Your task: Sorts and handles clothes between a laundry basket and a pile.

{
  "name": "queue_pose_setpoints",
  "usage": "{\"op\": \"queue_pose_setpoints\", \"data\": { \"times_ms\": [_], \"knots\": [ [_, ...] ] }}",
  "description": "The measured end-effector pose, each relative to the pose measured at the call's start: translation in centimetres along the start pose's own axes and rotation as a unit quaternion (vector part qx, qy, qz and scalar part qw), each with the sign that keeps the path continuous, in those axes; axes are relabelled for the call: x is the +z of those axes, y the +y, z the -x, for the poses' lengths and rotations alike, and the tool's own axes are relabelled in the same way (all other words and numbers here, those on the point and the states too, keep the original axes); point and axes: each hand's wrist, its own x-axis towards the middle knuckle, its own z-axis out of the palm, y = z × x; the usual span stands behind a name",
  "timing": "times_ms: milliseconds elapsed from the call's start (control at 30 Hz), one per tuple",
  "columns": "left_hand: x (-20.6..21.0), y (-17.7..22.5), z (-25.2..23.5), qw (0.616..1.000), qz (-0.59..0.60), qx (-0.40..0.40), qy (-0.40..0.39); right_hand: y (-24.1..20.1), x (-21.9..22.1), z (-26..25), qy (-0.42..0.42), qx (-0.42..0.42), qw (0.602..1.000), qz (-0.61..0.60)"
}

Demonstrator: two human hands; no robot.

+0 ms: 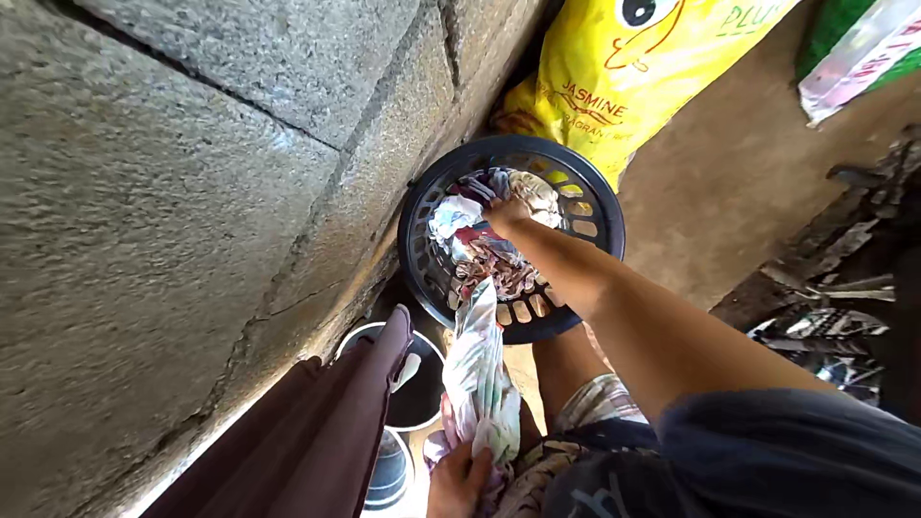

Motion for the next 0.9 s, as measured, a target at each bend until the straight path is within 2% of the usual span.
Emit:
{"op": "queue_pose_setpoints", "data": {
  "times_ms": [100, 167, 233, 333, 433, 600, 700, 767, 833, 867, 900],
  "knots": [
    [-0.5, 0.0, 0.0, 1.0, -0.016, -0.002, -0.013, 0.0, -1.5, 4.1, -0.022, -0.014, 0.999, -0.047],
    [-0.8, -0.1, -0.2, 1.0, -0.018, 0.004, -0.02, 1.1, -2.8, 8.0, 0.008, -0.044, 0.996, -0.079],
    [-1.1, -0.2, -0.4, 0.999, -0.024, 0.012, -0.027, 2.5, -4.5, 13.1, 0.069, -0.067, 0.985, -0.146],
    [-1.8, 0.4, -0.5, 0.997, -0.051, 0.025, -0.045, 6.0, -5.9, 20.2, 0.25, -0.137, 0.933, -0.218],
    [-2.6, 1.6, -0.3, 0.993, -0.087, 0.043, -0.066, 8.0, -8.8, 26.6, 0.297, -0.177, 0.89, -0.298],
    [-3.5, 3.3, -0.1, 0.982, -0.157, 0.061, -0.079, 8.8, -10.7, 32.2, 0.31, -0.181, 0.748, -0.559],
    [-3.9, 3.7, 0.0, 0.979, -0.177, 0.059, -0.084, 9.1, -11.0, 34.7, 0.355, -0.186, 0.657, -0.639],
    [-4.1, 3.6, 0.1, 0.977, -0.184, 0.056, -0.09, 10.5, -10.6, 36.4, 0.388, -0.23, 0.602, -0.659],
    [-4.3, 3.4, 0.0, 0.976, -0.192, 0.053, -0.092, 11.1, -10.8, 38.9, 0.407, -0.262, 0.563, -0.67],
    [-4.4, 3.4, 0.0, 0.975, -0.195, 0.053, -0.092, 10.6, -11.3, 40.8, 0.418, -0.251, 0.551, -0.677],
    [-4.6, 3.5, 0.1, 0.974, -0.2, 0.053, -0.093, 9.8, -11.8, 42.7, 0.432, -0.193, 0.549, -0.689]
  ]
}}
